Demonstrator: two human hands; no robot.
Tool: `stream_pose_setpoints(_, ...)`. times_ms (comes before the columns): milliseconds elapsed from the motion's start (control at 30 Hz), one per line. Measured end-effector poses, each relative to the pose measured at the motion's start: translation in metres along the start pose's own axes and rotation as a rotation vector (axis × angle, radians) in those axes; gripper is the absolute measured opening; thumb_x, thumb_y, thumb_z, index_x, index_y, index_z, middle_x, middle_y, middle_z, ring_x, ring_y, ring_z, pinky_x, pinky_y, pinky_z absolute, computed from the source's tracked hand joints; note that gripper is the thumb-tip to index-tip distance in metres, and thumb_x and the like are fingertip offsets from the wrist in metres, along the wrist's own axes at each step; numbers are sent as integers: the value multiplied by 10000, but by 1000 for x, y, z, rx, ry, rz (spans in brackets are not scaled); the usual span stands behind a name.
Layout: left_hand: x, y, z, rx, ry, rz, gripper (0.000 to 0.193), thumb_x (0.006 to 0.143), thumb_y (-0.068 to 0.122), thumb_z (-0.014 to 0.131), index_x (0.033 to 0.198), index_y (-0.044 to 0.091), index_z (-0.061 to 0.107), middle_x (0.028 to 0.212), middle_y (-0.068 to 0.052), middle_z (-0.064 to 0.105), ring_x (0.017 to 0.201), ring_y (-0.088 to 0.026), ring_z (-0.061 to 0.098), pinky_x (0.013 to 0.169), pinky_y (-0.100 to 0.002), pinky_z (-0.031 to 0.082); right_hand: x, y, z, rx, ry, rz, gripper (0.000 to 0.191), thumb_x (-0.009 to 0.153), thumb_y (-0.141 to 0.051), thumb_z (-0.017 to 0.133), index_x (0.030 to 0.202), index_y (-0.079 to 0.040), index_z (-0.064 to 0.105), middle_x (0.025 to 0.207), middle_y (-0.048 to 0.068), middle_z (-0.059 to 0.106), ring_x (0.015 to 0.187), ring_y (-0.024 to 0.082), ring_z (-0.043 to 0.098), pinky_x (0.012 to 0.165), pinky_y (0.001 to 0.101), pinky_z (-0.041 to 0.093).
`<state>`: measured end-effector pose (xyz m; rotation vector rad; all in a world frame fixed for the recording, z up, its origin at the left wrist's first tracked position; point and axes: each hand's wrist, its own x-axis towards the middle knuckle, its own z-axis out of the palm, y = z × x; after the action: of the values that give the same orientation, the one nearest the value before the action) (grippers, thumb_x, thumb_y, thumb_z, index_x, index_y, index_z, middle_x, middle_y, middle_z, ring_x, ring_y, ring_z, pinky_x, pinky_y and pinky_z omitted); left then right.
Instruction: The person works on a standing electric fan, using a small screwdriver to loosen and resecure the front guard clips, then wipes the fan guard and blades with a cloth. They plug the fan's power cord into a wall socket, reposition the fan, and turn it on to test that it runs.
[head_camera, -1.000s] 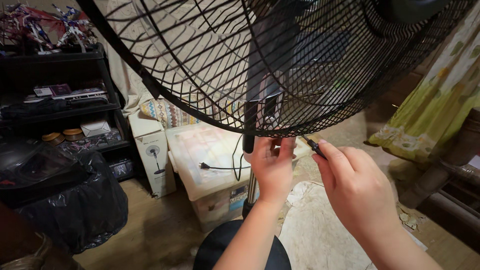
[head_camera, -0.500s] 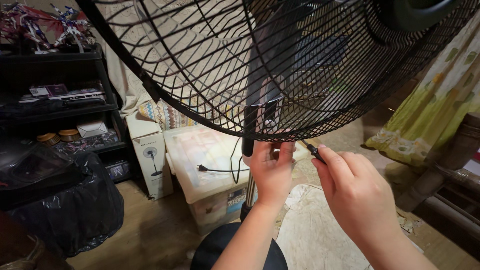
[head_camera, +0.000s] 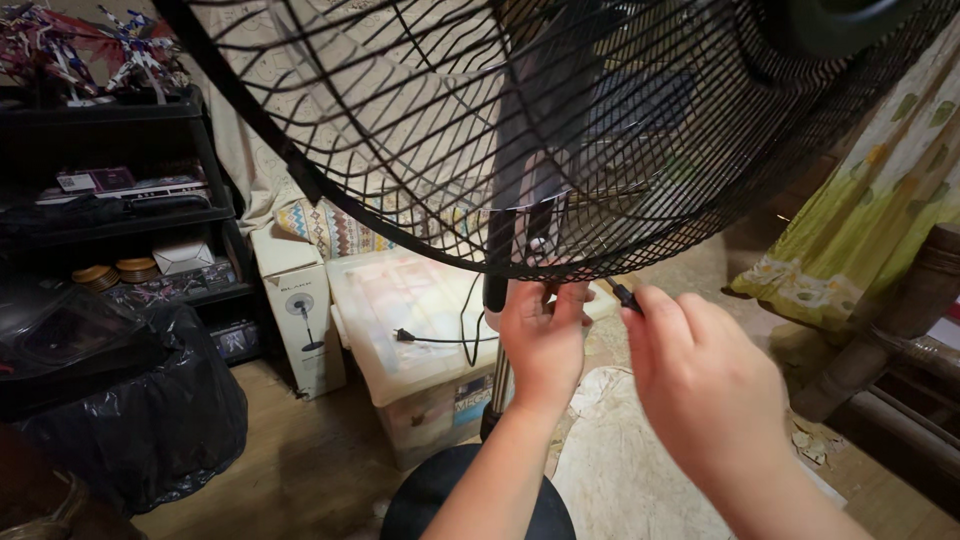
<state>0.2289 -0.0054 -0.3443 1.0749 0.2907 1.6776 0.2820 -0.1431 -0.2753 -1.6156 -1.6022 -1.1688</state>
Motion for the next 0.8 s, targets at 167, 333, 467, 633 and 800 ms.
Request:
stream_pose_setpoints(167, 1, -1, 2, -29, -7, -5, 163, 1027, 120, 717, 1178, 65, 689, 979, 3, 721, 817, -74, 701, 607, -233, 555, 4, -2, 18, 124, -83, 194, 153, 1073, -242, 660, 1066, -89, 676, 911, 128, 730, 758, 376, 699, 660, 487, 544)
stream_pose_setpoints(333, 0, -5, 2, -26, -38, 76, 131, 1052, 109, 724, 1165, 52, 690, 983, 2, 713, 835, -70, 685, 634, -237, 569, 1, 15, 16, 235, -182, 251, 287, 1050, -295, 671, 1200, -54, 629, 923, 141, 739, 756, 387, 716, 641, 499, 546)
stream_pose_setpoints(467, -2, -8, 4, -60, -30, 71, 157, 1034, 108, 713, 1186, 78, 685, 1009, 14, 711, 862, -62, 681, 639, -228, 560, 3, 21, 11, 162, -133, 154, 302, 1006, -309, 727, 1142, -63, 617, 899, 136, 702, 754, 377, 704, 630, 481, 547)
stream_pose_setpoints(633, -2, -11, 4, -26, -8, 44, 164, 1043, 115, 720, 1201, 86, 691, 1032, 9, 704, 862, -64, 665, 654, -234, 567, 7, 15, 10, 120, -48, 109, 194, 1003, -244, 730, 1087, -96, 636, 951, 123, 672, 762, 363, 688, 629, 466, 539)
stream_pose_setpoints(800, -1, -16, 9, -210, -24, 8, 147, 1052, 136, 698, 1162, 38, 686, 1027, -23, 772, 888, -108, 722, 683, -276, 597, 6, 10, 3, 85, 6, 76, 226, 992, -216, 741, 1165, -90, 667, 911, 115, 619, 738, 344, 662, 597, 447, 516)
